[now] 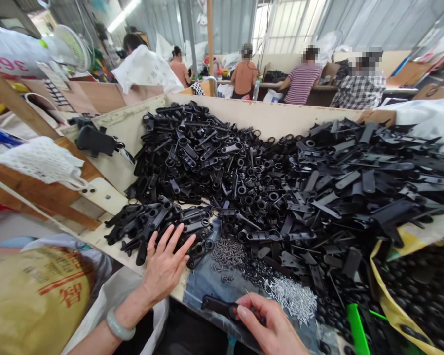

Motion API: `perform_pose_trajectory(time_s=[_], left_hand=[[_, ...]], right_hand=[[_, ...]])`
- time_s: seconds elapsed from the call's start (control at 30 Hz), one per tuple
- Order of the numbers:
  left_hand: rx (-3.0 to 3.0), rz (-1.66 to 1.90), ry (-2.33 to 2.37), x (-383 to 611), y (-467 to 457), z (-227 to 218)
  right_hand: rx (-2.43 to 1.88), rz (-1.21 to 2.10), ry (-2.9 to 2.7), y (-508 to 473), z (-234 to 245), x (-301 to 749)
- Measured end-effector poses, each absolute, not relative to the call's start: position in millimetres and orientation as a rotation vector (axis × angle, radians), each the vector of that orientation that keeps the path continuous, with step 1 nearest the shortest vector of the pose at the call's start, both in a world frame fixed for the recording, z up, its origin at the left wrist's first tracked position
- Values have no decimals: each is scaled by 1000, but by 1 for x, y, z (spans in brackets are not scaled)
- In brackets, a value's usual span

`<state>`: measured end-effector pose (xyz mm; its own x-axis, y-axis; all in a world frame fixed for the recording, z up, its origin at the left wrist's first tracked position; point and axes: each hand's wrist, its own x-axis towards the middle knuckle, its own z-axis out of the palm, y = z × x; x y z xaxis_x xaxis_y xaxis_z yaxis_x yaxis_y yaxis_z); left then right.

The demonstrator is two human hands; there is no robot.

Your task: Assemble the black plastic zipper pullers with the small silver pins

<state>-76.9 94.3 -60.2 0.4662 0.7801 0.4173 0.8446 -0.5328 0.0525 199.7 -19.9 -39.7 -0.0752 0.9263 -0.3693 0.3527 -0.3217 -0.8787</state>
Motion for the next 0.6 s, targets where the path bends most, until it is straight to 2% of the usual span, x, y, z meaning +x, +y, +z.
perform_pose_trajectory(time_s=[0.23,0.4,0.6], left_hand=[[-2573,-664,-1299,-103,81,-71],[-2507,-904,-1376,-120,82,-75],[-2642,-1096,-1244,-122,95,-74]], right_hand=[[-1653,1408,-1281,-24,-36,201],[-1623,1494,-1314,-24,-37,204],[-1654,1480,-1315,-30,-43,204]])
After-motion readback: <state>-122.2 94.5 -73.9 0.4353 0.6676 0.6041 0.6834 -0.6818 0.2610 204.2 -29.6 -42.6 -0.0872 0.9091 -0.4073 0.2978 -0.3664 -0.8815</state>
